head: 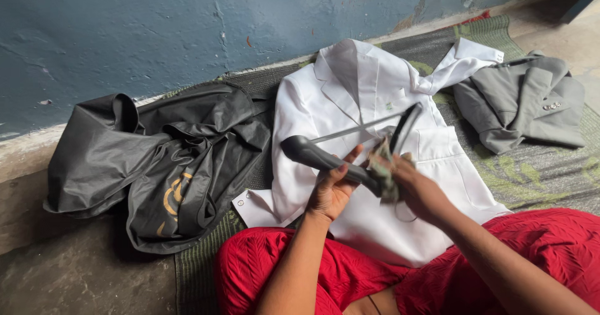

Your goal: The person wipes a white blazer with a cloth, then buttons it and places it on a hanger. The person also wipes the hanger with the cloth.

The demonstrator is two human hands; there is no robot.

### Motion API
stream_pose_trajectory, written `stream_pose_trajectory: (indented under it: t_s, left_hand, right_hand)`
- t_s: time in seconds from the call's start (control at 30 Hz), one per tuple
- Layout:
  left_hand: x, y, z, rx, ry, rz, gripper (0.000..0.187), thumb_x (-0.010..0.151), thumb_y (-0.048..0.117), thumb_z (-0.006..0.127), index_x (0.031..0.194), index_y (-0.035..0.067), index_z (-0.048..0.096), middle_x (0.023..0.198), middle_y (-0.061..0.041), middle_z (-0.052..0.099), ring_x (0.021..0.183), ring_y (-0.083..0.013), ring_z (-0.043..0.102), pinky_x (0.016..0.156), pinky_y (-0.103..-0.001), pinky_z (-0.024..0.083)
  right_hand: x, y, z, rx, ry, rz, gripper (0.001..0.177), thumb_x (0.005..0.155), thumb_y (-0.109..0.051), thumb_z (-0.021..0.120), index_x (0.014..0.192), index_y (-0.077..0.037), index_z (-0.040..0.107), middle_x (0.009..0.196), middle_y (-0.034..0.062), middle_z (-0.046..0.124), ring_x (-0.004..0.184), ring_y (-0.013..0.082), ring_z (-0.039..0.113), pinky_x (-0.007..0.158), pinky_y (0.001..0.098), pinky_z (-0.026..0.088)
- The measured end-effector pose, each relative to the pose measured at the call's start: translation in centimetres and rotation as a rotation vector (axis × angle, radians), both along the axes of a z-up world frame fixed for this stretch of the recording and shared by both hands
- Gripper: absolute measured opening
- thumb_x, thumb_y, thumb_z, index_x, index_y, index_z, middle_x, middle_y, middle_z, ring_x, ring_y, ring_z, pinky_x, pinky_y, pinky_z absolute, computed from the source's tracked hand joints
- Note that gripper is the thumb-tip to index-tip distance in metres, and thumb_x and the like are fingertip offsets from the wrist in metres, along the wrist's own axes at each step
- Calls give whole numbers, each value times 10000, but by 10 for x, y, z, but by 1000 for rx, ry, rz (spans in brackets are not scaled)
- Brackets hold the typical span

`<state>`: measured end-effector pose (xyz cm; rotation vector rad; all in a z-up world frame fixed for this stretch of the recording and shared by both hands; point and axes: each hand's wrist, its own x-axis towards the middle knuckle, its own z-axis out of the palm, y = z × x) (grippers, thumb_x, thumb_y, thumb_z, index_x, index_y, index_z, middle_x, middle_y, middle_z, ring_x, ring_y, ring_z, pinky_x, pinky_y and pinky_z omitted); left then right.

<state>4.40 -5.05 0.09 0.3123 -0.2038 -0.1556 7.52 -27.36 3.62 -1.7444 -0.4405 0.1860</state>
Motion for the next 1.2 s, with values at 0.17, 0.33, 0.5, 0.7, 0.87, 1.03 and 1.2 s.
stream_pose_trajectory:
  t_s: [0.17,0.33,0.5,0.7,0.87,1.03,1.2]
  left_hand:
    - [-3,10,12,-223,65,3,154,851,105,718,825,152,573,808,3,622,1202,-359,667,1080,-592,403]
    - [-10,22,20,-240,29,40,274,887,121,651,692,144,459,618,19,441,968,-235,662,1180,-667,403]
    - [4,22,5,-180,25,93,274,881,121,609,682,146,422,604,8,405,901,-206,622,1198,-623,425]
    - [13,25,-1,452,321,43,219,804,204,629,1008,127,606,854,-24,665,926,-265,709,912,-497,561]
    - [11,24,-19,702,466,-263,495,866,357,688,1213,10,626,1090,-187,747,937,-355,760,759,-404,625]
    - [24,27,-37,556,451,-9,402,881,254,728,1123,-42,605,1102,-184,725,1017,-332,773,861,-391,644]
    - [23,28,-38,714,549,341,325,850,221,744,1019,-37,641,1025,-130,720,913,-321,781,781,-375,642]
  right_hand:
    - [58,-43,-49,0,294,-288,357,1117,-280,443,1283,-24,629,989,75,624,842,173,560,769,347,462]
    - [59,-43,-42,637,574,-250,545,970,-463,462,1303,-51,588,1138,80,659,1014,209,638,939,419,487]
    - [28,-21,31,911,779,-201,959,777,-835,406,1303,-61,616,1306,193,653,1174,363,637,1060,578,415]
    - [39,-36,38,1176,571,-143,875,890,-843,552,1273,-60,634,1193,146,664,1074,333,623,1028,524,489]
    - [42,-46,42,1078,318,-93,471,990,-561,692,1176,-134,627,1019,90,634,974,282,624,845,436,516]
    - [67,-68,17,960,231,-358,340,1007,-389,609,1216,-120,607,1015,59,656,977,248,661,893,428,582]
    - [93,-129,0,1021,127,-605,315,996,-294,438,1153,-69,592,1016,87,708,955,232,722,882,423,646]
